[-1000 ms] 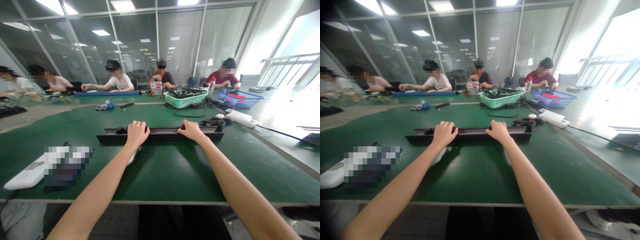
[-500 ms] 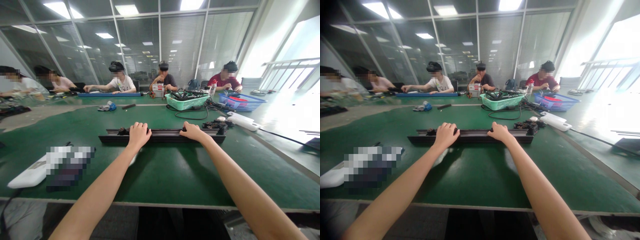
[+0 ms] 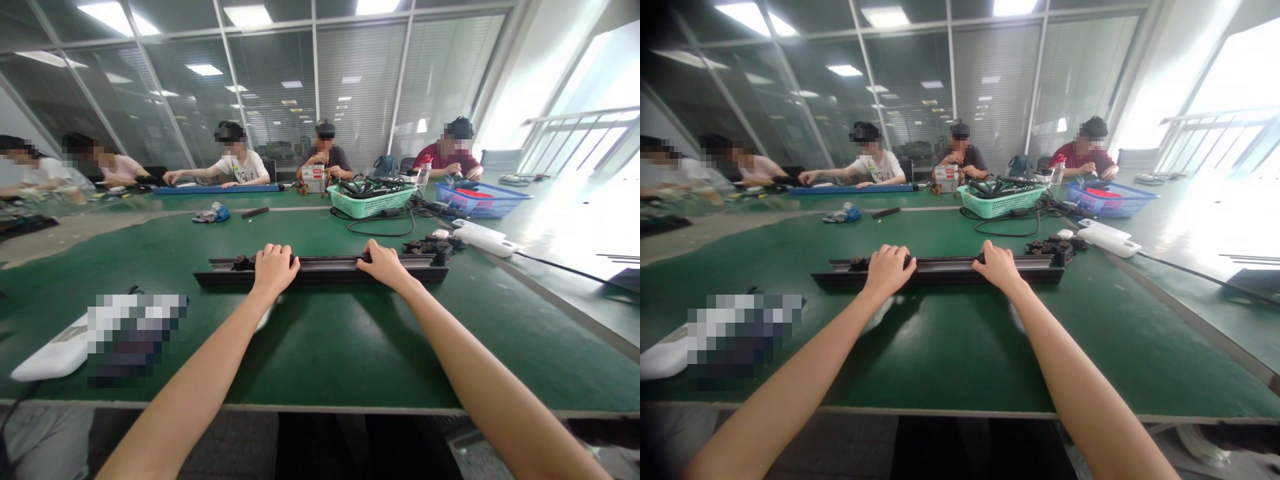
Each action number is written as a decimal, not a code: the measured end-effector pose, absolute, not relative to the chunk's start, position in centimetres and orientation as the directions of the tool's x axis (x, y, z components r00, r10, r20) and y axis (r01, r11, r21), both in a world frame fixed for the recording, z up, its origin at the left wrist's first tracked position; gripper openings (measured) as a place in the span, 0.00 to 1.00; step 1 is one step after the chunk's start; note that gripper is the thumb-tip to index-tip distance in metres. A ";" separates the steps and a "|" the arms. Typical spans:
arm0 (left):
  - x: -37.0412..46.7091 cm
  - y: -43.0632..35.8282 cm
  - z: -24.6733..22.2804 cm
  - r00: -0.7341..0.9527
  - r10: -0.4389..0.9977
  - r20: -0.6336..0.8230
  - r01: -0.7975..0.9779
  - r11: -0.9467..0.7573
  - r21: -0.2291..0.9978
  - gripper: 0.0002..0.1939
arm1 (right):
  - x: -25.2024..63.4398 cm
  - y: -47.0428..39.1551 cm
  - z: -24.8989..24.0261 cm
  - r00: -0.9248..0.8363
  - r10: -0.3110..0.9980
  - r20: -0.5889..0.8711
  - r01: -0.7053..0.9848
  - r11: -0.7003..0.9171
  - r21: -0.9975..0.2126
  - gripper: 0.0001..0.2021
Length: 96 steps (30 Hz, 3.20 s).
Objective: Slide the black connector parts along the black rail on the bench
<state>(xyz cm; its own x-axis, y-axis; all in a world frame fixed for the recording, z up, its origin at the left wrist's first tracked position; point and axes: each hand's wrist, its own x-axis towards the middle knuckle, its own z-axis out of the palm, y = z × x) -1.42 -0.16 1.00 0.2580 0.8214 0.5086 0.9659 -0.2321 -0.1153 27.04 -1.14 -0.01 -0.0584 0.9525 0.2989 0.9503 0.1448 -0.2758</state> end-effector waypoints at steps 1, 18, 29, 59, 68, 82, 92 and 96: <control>-1.4 -0.1 1.0 0.255 0.822 0.509 0.967 -0.227 -0.117 0.14 | 27.0 -1.2 0.0 -0.057 0.951 0.303 0.951 0.145 -0.274 0.11; -1.4 -0.3 1.5 0.239 0.829 0.506 0.971 -0.207 -0.120 0.13 | 26.7 -1.6 0.3 -0.046 0.945 0.323 0.976 0.111 -0.185 0.11; -1.4 -0.2 1.3 0.243 0.826 0.509 0.970 -0.220 -0.106 0.13 | 26.6 -2.0 0.7 -0.031 0.947 0.318 0.984 0.086 -0.158 0.12; -1.4 -0.2 1.2 0.244 0.829 0.503 0.970 -0.221 -0.105 0.14 | 27.4 -2.0 0.8 -0.038 0.963 0.266 0.982 0.085 -0.168 0.13; -1.4 -0.2 1.1 0.243 0.822 0.515 0.970 -0.222 -0.103 0.14 | 27.7 -2.0 0.7 -0.032 0.959 0.281 0.986 0.077 -0.150 0.13; -1.3 -0.3 1.2 0.242 0.826 0.509 0.970 -0.221 -0.102 0.14 | 27.6 -2.0 0.6 -0.014 0.964 0.267 0.992 0.047 -0.119 0.13; -1.3 -0.3 1.3 0.249 0.824 0.510 0.968 -0.227 -0.106 0.14 | 27.3 -2.2 0.7 -0.014 0.963 0.270 0.994 0.043 -0.100 0.13; -1.3 -0.3 1.3 0.240 0.829 0.505 0.970 -0.219 -0.101 0.14 | 27.2 -2.4 0.7 -0.009 0.959 0.284 0.992 0.044 -0.119 0.13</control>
<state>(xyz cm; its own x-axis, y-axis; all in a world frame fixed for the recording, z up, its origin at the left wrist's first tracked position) -1.29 -0.34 1.26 0.2397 0.8289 0.5055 0.9705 -0.2187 -0.1015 27.22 -2.37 0.75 -0.0086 0.9588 0.2838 0.9919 0.0440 -0.1187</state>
